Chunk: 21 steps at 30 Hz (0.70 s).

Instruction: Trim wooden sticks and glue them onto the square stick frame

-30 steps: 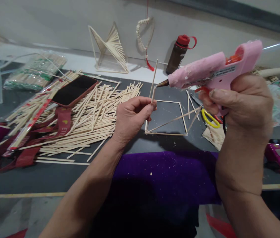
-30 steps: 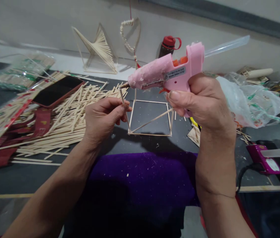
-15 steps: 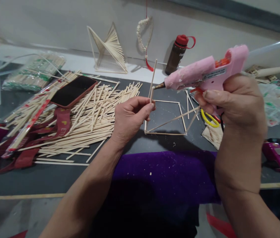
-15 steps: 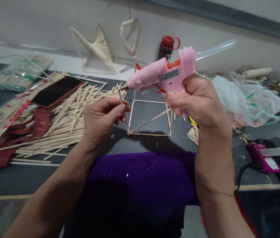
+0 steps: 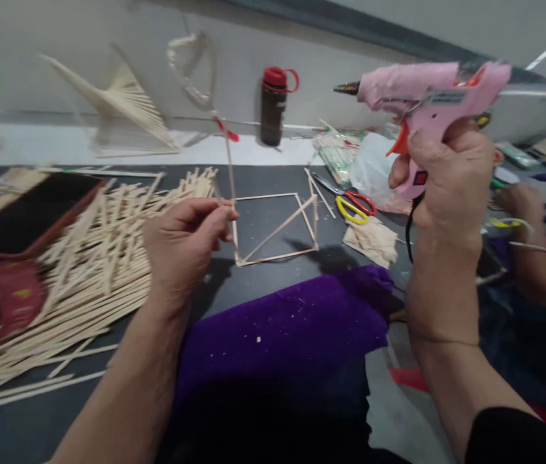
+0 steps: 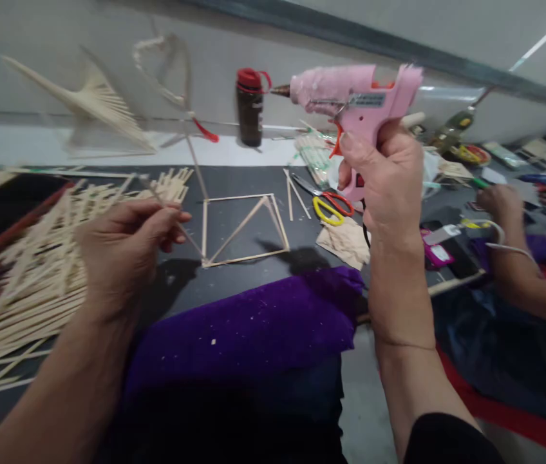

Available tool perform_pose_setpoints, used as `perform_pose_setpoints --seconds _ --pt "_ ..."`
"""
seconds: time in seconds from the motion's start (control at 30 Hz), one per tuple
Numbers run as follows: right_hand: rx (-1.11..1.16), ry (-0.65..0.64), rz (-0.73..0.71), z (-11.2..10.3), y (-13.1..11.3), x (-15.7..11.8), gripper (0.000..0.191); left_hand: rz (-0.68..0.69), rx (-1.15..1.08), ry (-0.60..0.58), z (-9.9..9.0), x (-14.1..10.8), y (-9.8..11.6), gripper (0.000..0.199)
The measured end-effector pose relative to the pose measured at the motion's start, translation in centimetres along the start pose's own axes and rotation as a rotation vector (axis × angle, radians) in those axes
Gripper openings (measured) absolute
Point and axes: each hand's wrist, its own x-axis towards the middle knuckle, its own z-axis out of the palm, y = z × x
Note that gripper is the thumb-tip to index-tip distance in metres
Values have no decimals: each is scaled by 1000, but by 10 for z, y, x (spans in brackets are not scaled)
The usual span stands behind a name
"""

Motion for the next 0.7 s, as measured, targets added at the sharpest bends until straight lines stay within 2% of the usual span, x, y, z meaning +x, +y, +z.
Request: perform_pose_setpoints --seconds 0.1,0.2,0.33,0.47,0.7 --pt "-74 69 233 -44 11 -16 6 21 10 5 2 2 2 6" --pt "-210 111 487 -82 22 -45 12 21 17 42 5 3 6 10" --pt "-235 112 652 -118 38 -81 24 7 18 100 10 2 10 11" --pt "-256 100 837 -131 51 -95 37 -23 32 97 13 3 14 12" --pt "-398 -40 866 -119 71 -94 38 -47 10 101 15 3 15 16"
